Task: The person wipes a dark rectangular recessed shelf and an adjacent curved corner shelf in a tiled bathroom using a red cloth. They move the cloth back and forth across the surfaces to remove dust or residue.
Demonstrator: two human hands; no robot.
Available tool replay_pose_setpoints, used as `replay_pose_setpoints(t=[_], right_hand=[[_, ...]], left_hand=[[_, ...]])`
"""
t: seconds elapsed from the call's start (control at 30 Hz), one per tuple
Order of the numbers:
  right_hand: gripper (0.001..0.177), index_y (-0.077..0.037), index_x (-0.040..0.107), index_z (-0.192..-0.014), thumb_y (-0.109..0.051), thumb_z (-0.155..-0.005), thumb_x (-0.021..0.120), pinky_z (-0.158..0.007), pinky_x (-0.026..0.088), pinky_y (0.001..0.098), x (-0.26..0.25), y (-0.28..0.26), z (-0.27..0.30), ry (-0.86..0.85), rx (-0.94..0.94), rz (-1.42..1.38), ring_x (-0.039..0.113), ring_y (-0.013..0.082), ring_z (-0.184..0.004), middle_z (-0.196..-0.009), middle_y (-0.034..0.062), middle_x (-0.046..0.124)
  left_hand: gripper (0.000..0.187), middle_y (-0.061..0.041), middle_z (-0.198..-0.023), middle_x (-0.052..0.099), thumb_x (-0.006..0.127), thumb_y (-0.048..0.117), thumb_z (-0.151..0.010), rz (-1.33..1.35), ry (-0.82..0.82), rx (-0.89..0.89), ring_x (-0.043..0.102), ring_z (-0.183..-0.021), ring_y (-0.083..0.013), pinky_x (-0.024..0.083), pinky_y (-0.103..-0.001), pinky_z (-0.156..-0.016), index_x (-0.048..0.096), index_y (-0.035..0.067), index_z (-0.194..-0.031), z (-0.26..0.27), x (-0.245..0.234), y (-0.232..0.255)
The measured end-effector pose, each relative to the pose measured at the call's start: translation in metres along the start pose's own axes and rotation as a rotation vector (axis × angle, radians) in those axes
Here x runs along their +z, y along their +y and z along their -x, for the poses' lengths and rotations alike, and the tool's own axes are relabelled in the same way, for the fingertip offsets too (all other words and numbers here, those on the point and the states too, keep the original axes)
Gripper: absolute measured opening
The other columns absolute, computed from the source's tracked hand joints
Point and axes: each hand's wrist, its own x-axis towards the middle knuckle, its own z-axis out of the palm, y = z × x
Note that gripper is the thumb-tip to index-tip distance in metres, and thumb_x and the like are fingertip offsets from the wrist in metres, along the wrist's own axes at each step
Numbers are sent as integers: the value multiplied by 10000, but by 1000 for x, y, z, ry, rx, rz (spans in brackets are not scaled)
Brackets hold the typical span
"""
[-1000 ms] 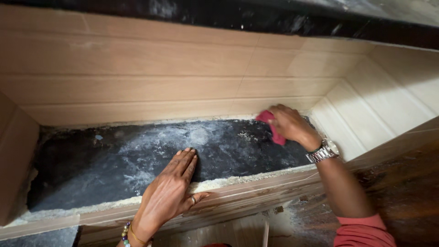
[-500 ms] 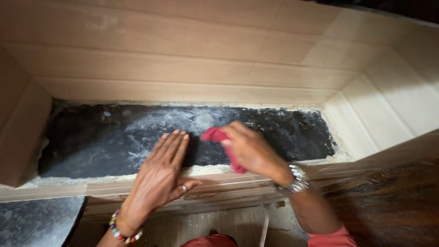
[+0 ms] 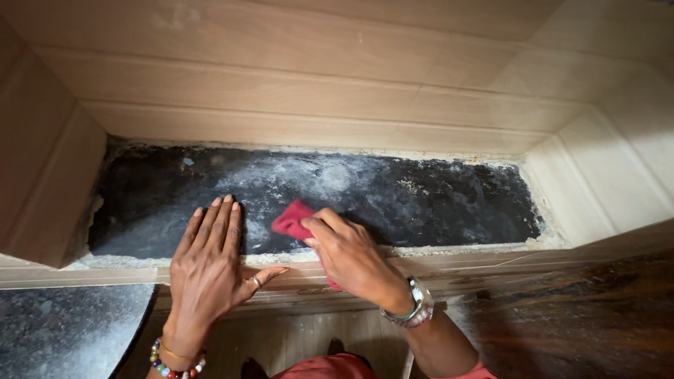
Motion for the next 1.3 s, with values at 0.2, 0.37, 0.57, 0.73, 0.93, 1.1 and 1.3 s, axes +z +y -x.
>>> replay_pose_setpoints(t=[0.2, 0.37, 0.57, 0.73, 0.93, 1.1, 1.3], right_hand=[[289, -1, 652, -1241, -111, -981, 586, -439, 574, 292, -69, 14, 6, -56, 589, 206, 696, 201, -604, -1033, 119, 653], [244, 24, 659, -1200, -1, -971, 578, -453, 578, 296, -30, 9, 9, -121, 443, 589, 683, 232, -729, -1018, 157, 642], [226, -40, 666, -1151, -18, -927, 641, -664, 601, 293, 9, -23, -13, -14, 65, 161, 697, 202, -851, -1051, 80, 658], [349, -21, 671, -1236, 7, -893, 617, -580, 600, 377, -68, 46, -29, -104, 445, 406, 689, 289, -734, -987, 164, 646], [236, 39, 649, -1090, 7, -856, 653, -786, 597, 424, -61, 107, -49, -160, 360, 564, 684, 344, -893, -1030, 197, 648], [530, -47, 616, -1309, 38, -790, 552, -818, 577, 434, -10, 78, -67, -278, 291, 120, 693, 277, -948, -1138, 146, 629], [287, -112, 652, -1299, -138, -1019, 595, -688, 585, 382, -50, 47, -95, -203, 358, 350, 678, 231, -771, -993, 109, 653]], left_hand=[[1116, -264, -1369, 615, 581, 825, -725, 25, 44, -11, 597, -1285, -350, 391, -438, -1151, 593, -119, -1320, 6, 8, -3], [1126, -271, -1361, 609, 588, 832, -706, 42, 45, -12, 587, -1282, -370, 392, -449, -1133, 593, -125, -1300, 6, 13, -4], [1096, -296, -1375, 589, 603, 792, -739, 93, 72, 6, 562, -1304, -389, 380, -465, -1137, 583, -149, -1300, 8, 12, -7], [1091, -307, -1375, 578, 601, 785, -747, 114, 83, 17, 547, -1311, -406, 370, -477, -1130, 571, -162, -1289, 10, 14, -9], [1120, -326, -1370, 569, 570, 807, -755, 134, 94, 5, 539, -1305, -408, 360, -472, -1133, 560, -175, -1294, 10, 17, -9], [1115, -333, -1365, 566, 576, 803, -751, 161, 81, 6, 542, -1303, -408, 358, -475, -1127, 564, -178, -1282, 11, 18, -11], [1101, -340, -1363, 573, 590, 790, -776, 181, 100, 18, 547, -1304, -412, 359, -471, -1140, 567, -187, -1283, 12, 19, -13]])
